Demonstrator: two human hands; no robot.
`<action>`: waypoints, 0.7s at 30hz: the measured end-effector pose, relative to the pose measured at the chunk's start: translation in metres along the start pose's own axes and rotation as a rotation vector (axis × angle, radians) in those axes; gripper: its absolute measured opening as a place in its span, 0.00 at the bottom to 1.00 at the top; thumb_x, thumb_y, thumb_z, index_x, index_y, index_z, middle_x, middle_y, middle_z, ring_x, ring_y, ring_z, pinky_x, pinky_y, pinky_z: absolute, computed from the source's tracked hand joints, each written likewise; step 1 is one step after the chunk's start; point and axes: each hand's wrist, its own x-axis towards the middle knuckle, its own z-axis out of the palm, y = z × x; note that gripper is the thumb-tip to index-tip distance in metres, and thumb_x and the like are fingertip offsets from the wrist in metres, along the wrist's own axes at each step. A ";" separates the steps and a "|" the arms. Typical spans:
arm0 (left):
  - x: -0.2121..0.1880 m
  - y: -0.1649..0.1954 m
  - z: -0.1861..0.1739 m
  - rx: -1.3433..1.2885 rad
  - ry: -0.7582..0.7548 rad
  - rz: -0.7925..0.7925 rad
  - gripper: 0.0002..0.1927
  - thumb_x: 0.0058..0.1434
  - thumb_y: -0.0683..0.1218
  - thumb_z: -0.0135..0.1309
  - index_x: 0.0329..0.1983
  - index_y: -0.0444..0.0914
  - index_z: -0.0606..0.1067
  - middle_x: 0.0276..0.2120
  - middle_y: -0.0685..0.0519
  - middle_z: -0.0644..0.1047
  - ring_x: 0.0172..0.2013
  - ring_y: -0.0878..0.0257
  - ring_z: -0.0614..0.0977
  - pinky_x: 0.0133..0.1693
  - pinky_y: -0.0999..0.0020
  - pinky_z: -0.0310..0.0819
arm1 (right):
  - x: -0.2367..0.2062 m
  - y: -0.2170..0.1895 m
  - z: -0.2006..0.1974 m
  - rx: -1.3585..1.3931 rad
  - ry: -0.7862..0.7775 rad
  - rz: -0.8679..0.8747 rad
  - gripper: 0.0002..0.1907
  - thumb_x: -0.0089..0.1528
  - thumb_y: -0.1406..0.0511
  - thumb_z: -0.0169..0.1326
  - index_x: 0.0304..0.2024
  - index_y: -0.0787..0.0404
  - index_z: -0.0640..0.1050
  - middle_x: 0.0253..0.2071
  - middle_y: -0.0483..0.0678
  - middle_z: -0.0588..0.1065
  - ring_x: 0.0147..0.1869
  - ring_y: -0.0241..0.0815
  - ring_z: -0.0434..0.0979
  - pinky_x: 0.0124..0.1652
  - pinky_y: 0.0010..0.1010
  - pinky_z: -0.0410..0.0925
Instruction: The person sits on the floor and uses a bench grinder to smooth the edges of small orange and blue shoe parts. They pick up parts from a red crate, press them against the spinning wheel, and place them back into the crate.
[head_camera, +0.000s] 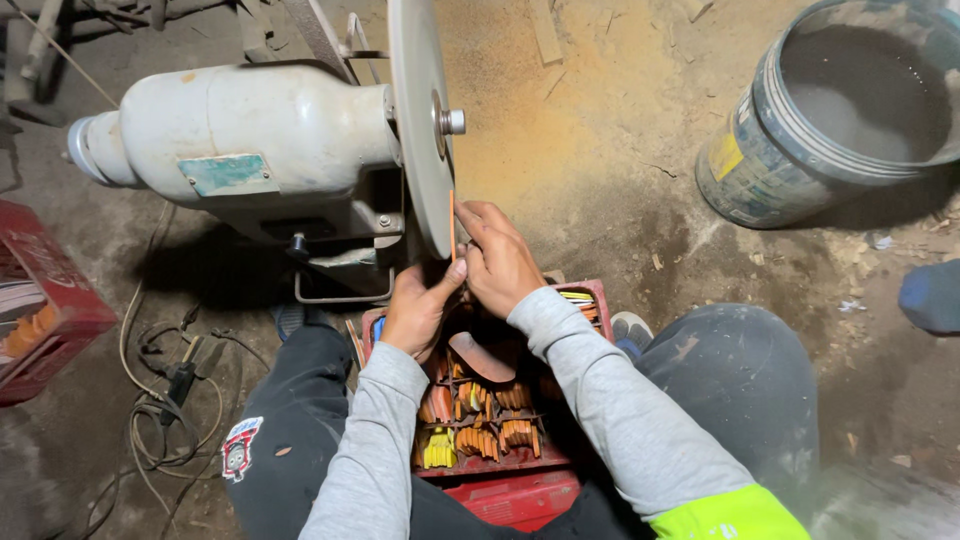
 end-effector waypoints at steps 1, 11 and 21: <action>0.001 0.000 0.000 -0.009 -0.008 -0.006 0.19 0.63 0.46 0.61 0.52 0.29 0.76 0.43 0.50 0.81 0.40 0.67 0.81 0.43 0.72 0.77 | 0.001 0.000 0.001 0.002 0.004 0.007 0.29 0.59 0.73 0.43 0.64 0.69 0.71 0.60 0.62 0.71 0.62 0.61 0.73 0.62 0.40 0.67; -0.009 0.000 -0.004 -0.025 -0.061 -0.041 0.19 0.64 0.46 0.60 0.54 0.30 0.77 0.41 0.52 0.81 0.35 0.67 0.79 0.38 0.72 0.75 | -0.006 -0.001 0.004 -0.005 0.019 0.022 0.28 0.59 0.73 0.44 0.62 0.69 0.73 0.59 0.62 0.72 0.61 0.62 0.75 0.60 0.40 0.68; -0.045 -0.010 -0.004 1.067 0.170 0.245 0.21 0.52 0.46 0.70 0.49 0.35 0.81 0.31 0.48 0.76 0.29 0.61 0.75 0.36 0.66 0.73 | -0.024 0.003 -0.023 -0.159 -0.347 0.252 0.23 0.57 0.70 0.47 0.53 0.62 0.82 0.53 0.61 0.79 0.58 0.59 0.80 0.62 0.39 0.69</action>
